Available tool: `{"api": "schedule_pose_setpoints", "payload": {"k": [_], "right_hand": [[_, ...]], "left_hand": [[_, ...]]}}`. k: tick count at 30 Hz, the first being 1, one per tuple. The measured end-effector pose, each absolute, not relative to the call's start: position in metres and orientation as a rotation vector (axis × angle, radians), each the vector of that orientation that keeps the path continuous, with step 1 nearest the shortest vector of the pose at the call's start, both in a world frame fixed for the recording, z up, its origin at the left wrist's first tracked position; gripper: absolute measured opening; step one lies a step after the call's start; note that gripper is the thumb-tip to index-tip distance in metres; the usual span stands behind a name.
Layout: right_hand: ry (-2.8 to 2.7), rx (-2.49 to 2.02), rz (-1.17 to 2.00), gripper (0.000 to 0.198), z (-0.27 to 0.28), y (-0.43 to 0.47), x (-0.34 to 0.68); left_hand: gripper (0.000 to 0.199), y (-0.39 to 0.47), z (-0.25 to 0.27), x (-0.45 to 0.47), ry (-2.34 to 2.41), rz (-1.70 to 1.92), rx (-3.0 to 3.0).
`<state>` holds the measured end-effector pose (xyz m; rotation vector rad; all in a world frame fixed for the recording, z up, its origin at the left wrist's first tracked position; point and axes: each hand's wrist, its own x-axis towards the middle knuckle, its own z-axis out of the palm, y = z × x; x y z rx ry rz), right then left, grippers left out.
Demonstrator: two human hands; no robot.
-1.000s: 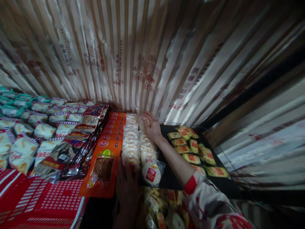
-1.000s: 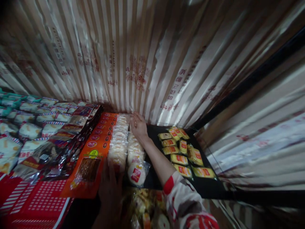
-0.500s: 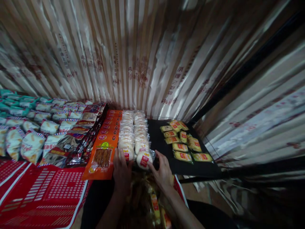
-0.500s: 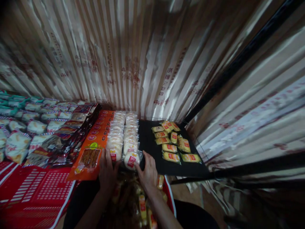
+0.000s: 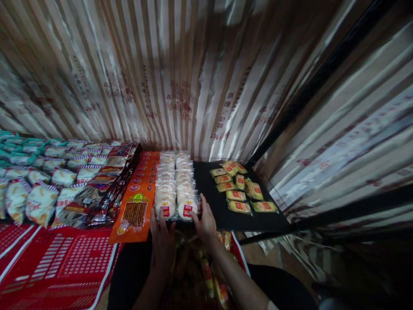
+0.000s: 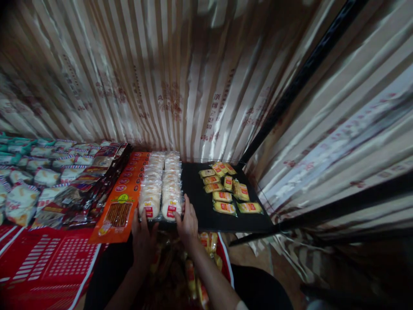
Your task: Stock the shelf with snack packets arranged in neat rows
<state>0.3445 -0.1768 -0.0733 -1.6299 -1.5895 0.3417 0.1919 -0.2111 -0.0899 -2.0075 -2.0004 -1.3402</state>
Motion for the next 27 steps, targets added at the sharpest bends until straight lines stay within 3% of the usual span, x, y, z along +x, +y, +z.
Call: {"api": "schedule_pose_setpoints", "payload": {"k": [27], "right_hand": [[-1.671, -1.635, 0.111, 0.054, -0.082, -0.165, 0.341]], "left_hand": [[0.047, -0.217, -0.096, 0.189, -2.051, -1.387, -2.068]]}}
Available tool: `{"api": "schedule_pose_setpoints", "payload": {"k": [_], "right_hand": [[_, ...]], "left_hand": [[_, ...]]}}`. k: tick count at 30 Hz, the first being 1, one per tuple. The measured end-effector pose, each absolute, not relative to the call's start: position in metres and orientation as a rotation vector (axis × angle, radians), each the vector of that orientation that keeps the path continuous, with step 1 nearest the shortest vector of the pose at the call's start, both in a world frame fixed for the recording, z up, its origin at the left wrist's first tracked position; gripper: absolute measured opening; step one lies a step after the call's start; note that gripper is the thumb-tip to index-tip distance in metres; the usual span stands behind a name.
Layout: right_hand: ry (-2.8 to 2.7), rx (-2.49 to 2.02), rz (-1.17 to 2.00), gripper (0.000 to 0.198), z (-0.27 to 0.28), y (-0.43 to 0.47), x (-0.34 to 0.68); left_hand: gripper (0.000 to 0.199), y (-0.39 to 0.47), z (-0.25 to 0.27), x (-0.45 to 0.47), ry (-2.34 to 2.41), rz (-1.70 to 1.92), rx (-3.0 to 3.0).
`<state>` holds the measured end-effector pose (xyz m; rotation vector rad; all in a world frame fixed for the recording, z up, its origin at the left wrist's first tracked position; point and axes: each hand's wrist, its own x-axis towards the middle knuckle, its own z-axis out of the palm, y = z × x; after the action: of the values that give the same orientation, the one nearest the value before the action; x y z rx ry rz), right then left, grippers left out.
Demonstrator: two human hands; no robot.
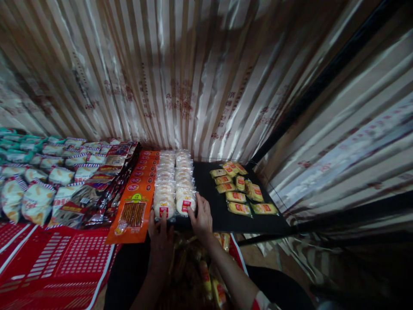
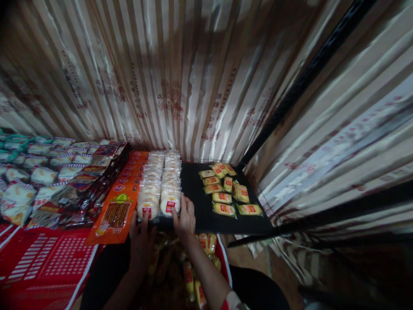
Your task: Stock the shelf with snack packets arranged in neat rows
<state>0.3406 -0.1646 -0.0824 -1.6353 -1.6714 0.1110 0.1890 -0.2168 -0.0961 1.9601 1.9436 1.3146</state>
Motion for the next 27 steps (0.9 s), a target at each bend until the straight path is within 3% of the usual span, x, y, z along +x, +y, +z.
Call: {"api": "schedule_pose_setpoints", "payload": {"k": [9, 16, 23, 27], "right_hand": [[-1.618, -1.548, 0.103, 0.049, -0.077, -0.177, 0.346], [-1.498, -1.577, 0.137, 0.036, -0.092, -0.24, 0.369], [-1.592, -1.941, 0.268, 0.028, -0.132, -0.314, 0.412], [-1.828, -2.117, 0.45, 0.041, -0.149, -0.339, 0.422]], "left_hand": [[0.048, -0.235, -0.09, 0.195, 1.864, 1.287, 2.057], [0.037, -0.278, -0.103, 0.204, 1.551, 1.231, 2.362], [0.032, -0.324, -0.136, 0.227, 1.366, 0.782, 2.285], [0.039, -0.34, -0.14, 0.239, 1.297, 0.483, 2.162]]}}
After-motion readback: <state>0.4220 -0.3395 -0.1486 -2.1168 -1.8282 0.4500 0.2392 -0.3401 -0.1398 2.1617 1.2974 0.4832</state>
